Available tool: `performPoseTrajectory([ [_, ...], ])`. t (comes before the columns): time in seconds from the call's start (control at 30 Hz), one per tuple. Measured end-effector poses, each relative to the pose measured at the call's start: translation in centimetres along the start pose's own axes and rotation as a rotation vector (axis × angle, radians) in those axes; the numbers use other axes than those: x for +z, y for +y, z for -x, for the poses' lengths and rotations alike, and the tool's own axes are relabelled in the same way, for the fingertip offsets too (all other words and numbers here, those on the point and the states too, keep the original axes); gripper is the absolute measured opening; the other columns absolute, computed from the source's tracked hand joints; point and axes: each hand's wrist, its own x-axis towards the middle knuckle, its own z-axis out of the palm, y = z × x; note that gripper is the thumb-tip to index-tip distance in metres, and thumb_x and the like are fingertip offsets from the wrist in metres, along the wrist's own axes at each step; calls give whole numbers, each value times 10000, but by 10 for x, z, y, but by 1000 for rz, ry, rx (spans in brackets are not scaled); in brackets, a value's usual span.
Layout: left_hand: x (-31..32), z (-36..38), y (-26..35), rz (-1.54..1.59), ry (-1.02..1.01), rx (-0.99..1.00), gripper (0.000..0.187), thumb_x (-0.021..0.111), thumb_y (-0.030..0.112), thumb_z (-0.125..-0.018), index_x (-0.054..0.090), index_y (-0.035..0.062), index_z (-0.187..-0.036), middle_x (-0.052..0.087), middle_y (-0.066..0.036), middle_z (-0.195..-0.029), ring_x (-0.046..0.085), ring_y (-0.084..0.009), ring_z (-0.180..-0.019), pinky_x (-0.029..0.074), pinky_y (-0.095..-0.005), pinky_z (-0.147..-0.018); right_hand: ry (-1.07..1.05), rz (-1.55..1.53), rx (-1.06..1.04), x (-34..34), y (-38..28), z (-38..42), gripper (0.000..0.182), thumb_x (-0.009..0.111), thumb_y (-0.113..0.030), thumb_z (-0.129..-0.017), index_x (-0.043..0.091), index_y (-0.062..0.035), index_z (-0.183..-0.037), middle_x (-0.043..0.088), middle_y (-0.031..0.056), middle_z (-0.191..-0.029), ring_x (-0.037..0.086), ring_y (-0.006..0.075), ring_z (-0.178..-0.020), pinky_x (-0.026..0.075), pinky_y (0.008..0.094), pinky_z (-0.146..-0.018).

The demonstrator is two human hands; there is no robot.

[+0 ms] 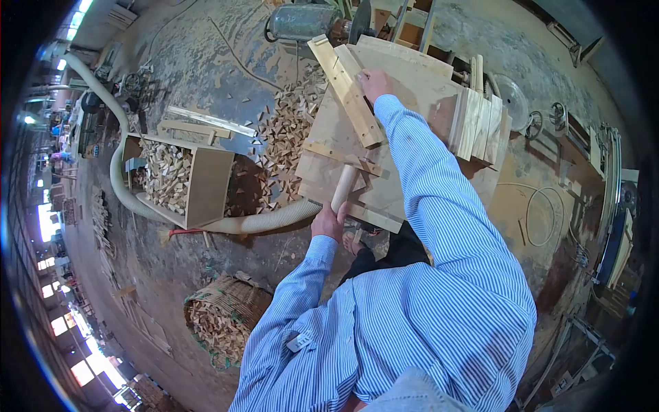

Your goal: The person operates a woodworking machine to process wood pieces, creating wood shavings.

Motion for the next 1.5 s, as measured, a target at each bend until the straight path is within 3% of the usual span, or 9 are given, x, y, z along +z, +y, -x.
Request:
performPoseTrajectory([
  [0.23,-1,-21,25,-2,42,16,593,518,580,-1012,575,-7,-1071,693,-300,-863,681,-491,-852,523,-565,-742,-29,-32,11,-8,12,-33,315,659,-363,-950,774,-139,-1140,739,198,-1057,699,392,-966,534,473,-893],
  [0.3,-1,-29,32,4,52,25,588,525,572,-1011,573,-11,-1072,692,-304,-866,679,-492,-859,523,-565,-744,43,-57,-29,-10,16,-43,249,658,-333,-937,797,-141,-1011,737,179,-994,686,403,-923,534,494,-857],
  [0.8,4,-80,72,-7,160,87,627,514,608,-1007,570,-16,-1026,685,-275,-800,667,-492,-779,508,-575,-707,34,19,-103,-18,42,-111,258,614,-326,-952,794,-163,-1039,738,172,-1056,681,397,-992,536,494,-902],
  [0.93,4,-76,72,-30,152,86,602,501,595,-1017,577,-2,-1029,691,-276,-826,668,-488,-790,510,-572,-709,76,-54,-102,-24,42,-94,291,627,-318,-938,765,-145,-1127,728,178,-1119,675,399,-1030,530,495,-936],
  [1.03,2,-72,68,-23,155,107,599,498,593,-1015,583,0,-1044,691,-297,-872,666,-498,-815,513,-575,-738,-32,-86,-66,-41,37,-70,323,648,-319,-925,739,-131,-1171,710,206,-1160,659,402,-1081,522,496,-962],
  [1.13,1,-63,57,-6,139,81,620,503,606,-1002,586,-6,-1064,689,-313,-901,661,-511,-846,508,-584,-764,101,11,-37,-47,34,-51,298,656,-315,-925,743,-111,-1125,695,237,-1114,647,407,-1090,521,506,-953],
  [1.2,0,-57,52,10,104,62,638,505,612,-994,584,-14,-1091,688,-325,-923,659,-517,-874,503,-592,-787,145,194,-185,-55,31,-39,291,663,-317,-926,739,-82,-1082,680,233,-1074,640,401,-1082,524,512,-934],
  [1.4,-6,-27,34,-11,62,39,623,495,596,-1003,568,-17,-1089,685,-329,-926,655,-524,-889,497,-601,-792,180,109,-128,-29,25,1,257,651,-321,-938,757,-99,-1012,695,201,-1055,662,385,-1022,532,505,-899],
  [1.5,-2,-20,20,7,66,44,597,519,582,-1002,565,-9,-1066,685,-316,-889,659,-520,-861,503,-599,-758,4,-10,14,-20,22,5,241,651,-320,-937,771,-116,-981,721,187,-1054,678,391,-963,535,507,-874],
])
